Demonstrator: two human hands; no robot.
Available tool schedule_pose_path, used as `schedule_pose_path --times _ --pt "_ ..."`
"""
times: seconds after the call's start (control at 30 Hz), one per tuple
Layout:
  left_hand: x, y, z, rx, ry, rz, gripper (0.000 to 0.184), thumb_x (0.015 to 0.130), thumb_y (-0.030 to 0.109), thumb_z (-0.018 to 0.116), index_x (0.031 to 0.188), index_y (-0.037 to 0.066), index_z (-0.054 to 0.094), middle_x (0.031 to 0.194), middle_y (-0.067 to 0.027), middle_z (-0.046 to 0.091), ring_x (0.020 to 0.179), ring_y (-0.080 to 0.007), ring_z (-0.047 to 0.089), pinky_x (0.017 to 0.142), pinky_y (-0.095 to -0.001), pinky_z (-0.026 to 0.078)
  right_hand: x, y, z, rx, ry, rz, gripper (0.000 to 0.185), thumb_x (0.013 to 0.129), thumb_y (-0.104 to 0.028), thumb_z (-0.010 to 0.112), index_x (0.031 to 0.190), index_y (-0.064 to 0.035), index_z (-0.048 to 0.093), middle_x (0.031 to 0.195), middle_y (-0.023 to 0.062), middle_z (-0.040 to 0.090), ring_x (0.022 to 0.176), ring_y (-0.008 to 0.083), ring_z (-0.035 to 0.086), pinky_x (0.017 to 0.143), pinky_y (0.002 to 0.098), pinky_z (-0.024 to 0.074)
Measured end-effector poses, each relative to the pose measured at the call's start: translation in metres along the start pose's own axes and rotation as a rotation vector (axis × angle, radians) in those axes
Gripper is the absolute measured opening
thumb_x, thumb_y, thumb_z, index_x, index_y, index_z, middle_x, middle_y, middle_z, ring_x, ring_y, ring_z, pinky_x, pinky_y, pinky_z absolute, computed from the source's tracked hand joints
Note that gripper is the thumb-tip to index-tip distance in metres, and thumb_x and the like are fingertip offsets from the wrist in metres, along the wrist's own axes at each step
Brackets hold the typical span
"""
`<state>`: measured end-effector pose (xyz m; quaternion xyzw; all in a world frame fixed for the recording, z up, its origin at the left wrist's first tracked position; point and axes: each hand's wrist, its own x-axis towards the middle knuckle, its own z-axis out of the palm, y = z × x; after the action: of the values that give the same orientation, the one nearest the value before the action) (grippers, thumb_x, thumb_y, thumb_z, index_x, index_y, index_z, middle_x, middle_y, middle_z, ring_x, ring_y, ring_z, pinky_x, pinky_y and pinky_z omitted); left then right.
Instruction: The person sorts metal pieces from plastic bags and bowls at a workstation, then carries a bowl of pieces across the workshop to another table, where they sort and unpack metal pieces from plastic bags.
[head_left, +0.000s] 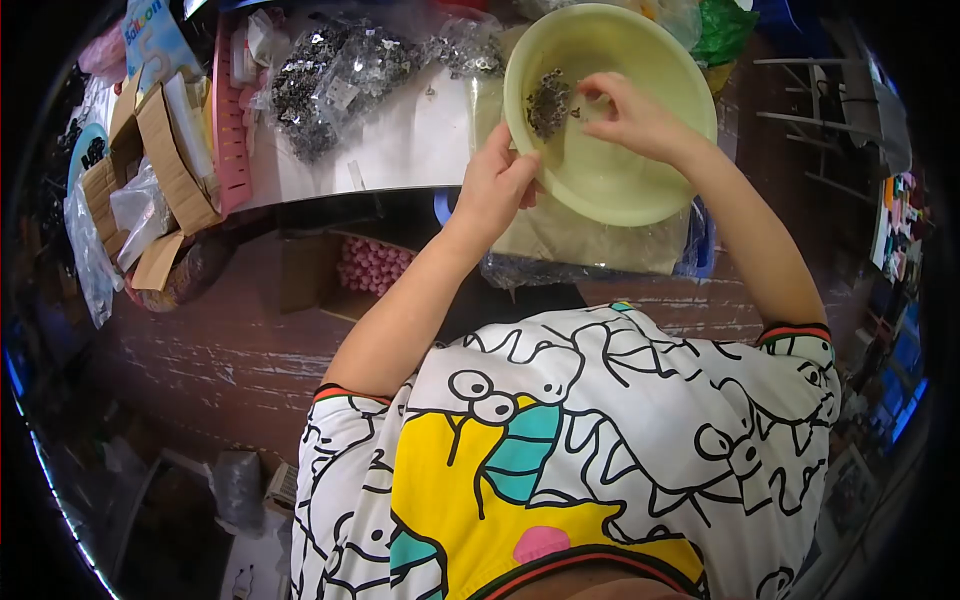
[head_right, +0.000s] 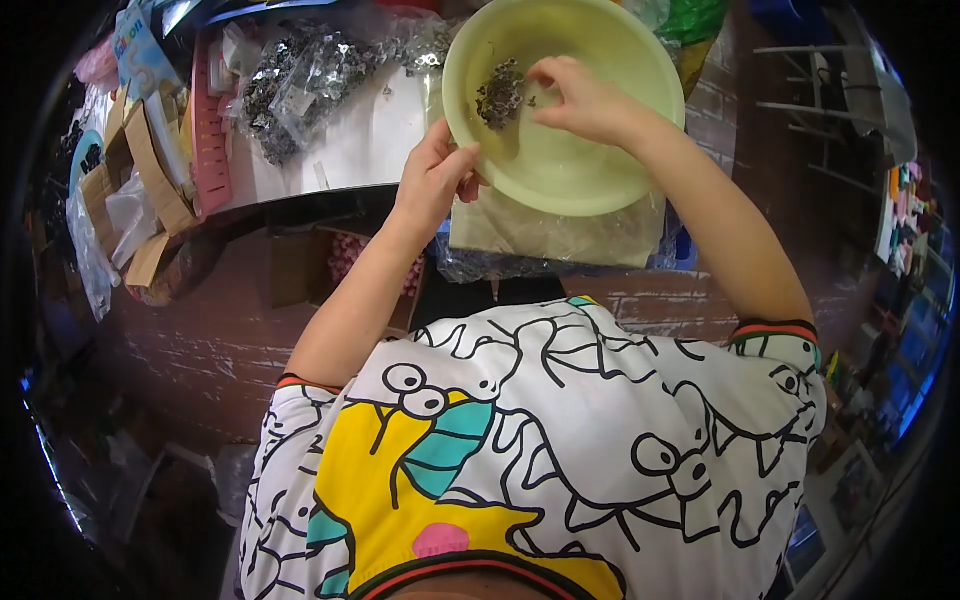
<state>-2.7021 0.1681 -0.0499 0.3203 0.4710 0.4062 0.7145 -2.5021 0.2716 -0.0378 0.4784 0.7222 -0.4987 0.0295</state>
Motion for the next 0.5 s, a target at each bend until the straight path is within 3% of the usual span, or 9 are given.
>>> schedule_pose_path --times 0.07,0.1,0.17,0.4,0.5 --pt "-0.002 0.001 -0.001 -0.006 0.006 -0.003 0.030 0.085 0.011 0.047 0.114 0.001 0.045 0.068 -0.0049 0.056 0.047 -0.0080 0.046 0.045 -0.0199 0.037 -0.005 0.014 0.006 -0.370 0.330 -0.179 0.061 0.071 -0.021 0.065 0.124 -0.0049 0.040 0.119 0.0137 0.044 0.098 0.0295 0.052 0.081 0.0363 0.0450" --pt "-0.002 0.002 -0.001 -0.013 0.009 -0.015 0.031 0.085 0.011 0.047 0.113 0.001 0.045 0.068 -0.0047 0.056 0.047 -0.0080 0.046 0.046 -0.0199 0.037 -0.004 0.016 0.011 -0.373 0.329 -0.181 0.061 0.071 -0.021 0.065 0.124 -0.0049 0.040 0.119 0.0137 0.044 0.098 0.0295 0.052 0.081 0.0363 0.0450" --pt "-0.002 0.003 0.000 -0.019 0.014 -0.020 0.031 0.084 0.011 0.047 0.113 0.001 0.045 0.068 -0.0044 0.056 0.047 -0.0081 0.046 0.046 -0.0199 0.037 0.003 0.014 0.021 -0.524 0.388 -0.121 0.081 0.065 -0.028 0.071 0.131 -0.0074 0.029 0.126 0.0164 0.035 0.104 0.0350 0.048 0.082 0.0412 0.0450" --pt "0.001 -0.005 0.003 -0.065 0.041 0.047 0.028 0.083 0.008 0.048 0.109 -0.001 0.045 0.068 -0.0038 0.055 0.047 -0.0091 0.046 0.044 -0.0209 0.037 0.020 -0.011 0.035 -0.452 0.338 -0.094 0.076 0.065 -0.029 0.071 0.127 -0.0073 0.033 0.122 0.0162 0.037 0.100 0.0366 0.051 0.080 0.0438 0.0467" --pt "0.002 -0.007 0.003 -0.055 0.045 0.050 0.028 0.083 0.007 0.047 0.109 -0.001 0.044 0.067 -0.0037 0.053 0.047 -0.0092 0.046 0.044 -0.0212 0.037 0.024 0.003 0.043 -0.613 0.312 -0.263 0.064 0.069 -0.030 0.067 0.120 -0.0050 0.039 0.114 0.0166 0.041 0.091 0.0338 0.056 0.071 0.0388 0.0502"
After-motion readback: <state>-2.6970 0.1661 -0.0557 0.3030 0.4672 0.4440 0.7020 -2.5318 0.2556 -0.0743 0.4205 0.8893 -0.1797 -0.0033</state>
